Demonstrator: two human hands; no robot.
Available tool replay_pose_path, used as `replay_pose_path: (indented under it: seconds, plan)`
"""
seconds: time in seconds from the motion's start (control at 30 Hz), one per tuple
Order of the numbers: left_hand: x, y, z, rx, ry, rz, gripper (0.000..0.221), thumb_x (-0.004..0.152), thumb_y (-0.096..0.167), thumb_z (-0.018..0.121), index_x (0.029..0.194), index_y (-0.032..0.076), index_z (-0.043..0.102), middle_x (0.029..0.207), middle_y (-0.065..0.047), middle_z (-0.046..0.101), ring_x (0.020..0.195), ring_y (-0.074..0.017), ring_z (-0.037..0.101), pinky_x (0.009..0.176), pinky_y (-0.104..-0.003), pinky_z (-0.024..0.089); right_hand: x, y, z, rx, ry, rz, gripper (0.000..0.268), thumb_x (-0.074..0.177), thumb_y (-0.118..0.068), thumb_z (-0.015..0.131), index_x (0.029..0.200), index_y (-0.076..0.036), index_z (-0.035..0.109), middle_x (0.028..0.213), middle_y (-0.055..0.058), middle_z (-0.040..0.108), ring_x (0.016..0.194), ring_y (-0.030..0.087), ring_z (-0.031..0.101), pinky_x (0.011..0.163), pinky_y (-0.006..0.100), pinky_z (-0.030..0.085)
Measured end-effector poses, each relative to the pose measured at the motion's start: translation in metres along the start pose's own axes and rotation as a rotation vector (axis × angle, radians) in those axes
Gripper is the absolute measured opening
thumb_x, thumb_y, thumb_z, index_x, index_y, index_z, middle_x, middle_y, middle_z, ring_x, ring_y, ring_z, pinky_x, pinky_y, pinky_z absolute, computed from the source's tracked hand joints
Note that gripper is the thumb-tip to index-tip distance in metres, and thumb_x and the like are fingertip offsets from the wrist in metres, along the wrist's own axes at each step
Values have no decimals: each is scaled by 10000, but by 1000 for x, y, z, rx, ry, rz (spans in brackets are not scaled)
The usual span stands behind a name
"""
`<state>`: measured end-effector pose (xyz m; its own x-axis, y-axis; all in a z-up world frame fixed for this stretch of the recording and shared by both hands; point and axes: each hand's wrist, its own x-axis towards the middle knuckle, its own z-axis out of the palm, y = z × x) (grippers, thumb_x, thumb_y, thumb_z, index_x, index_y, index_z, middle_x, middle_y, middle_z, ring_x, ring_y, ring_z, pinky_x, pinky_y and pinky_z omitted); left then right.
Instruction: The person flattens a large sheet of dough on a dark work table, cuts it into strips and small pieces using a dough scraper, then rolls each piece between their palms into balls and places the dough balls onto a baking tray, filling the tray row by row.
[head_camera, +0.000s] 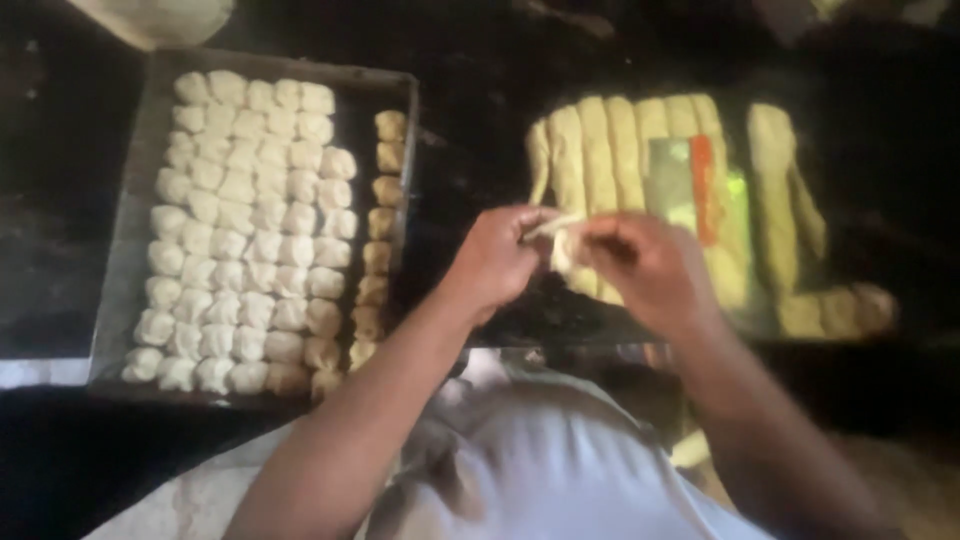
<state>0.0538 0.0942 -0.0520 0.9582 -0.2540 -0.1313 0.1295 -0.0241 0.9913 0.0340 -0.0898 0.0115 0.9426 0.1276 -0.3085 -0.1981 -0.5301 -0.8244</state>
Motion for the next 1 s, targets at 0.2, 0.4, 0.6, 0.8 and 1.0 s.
replay_pose_path:
  seconds: [0.2,0.4,0.6,0.8,1.0]
  plan:
    - [-38,42,15,119,14,68,232,858,40,710,1086,12,743,848,-58,722,753,-76,609,681,-269,525,17,3,-18,-33,-66,-359,220,874,-159,807,1056,-67,725,903,61,732,808,135,690,740,297,577]
    - [-51,26,32,-79,124,30,210,973,54,591,1098,-8,748,922,-58,756,814,-76,670,729,-270,553,-15,25,3,-379,402,-1071,233,891,-29,824,1095,-75,722,1051,96,681,950,263,677,795,375,544]
    - [-60,28,47,-347,190,-47,219,996,71,578,1157,-18,697,966,-76,759,831,-131,724,742,-278,600,-20,37,-24,-494,321,-1181,320,745,-18,760,1062,-64,770,1018,112,623,934,301,631,790,441,512]
    - [-66,30,59,85,245,286,88,1008,64,669,1084,19,663,962,-52,705,830,-90,710,719,-250,586,1,39,-39,-334,95,-581,115,867,-117,820,974,-107,780,1052,58,685,949,185,668,818,319,555]
    - [-74,21,50,164,258,214,177,906,36,811,927,12,636,850,-71,678,745,-105,607,640,-287,513,15,30,-52,295,-504,-211,173,898,-80,735,1068,-46,738,1006,20,761,969,116,697,864,280,568]
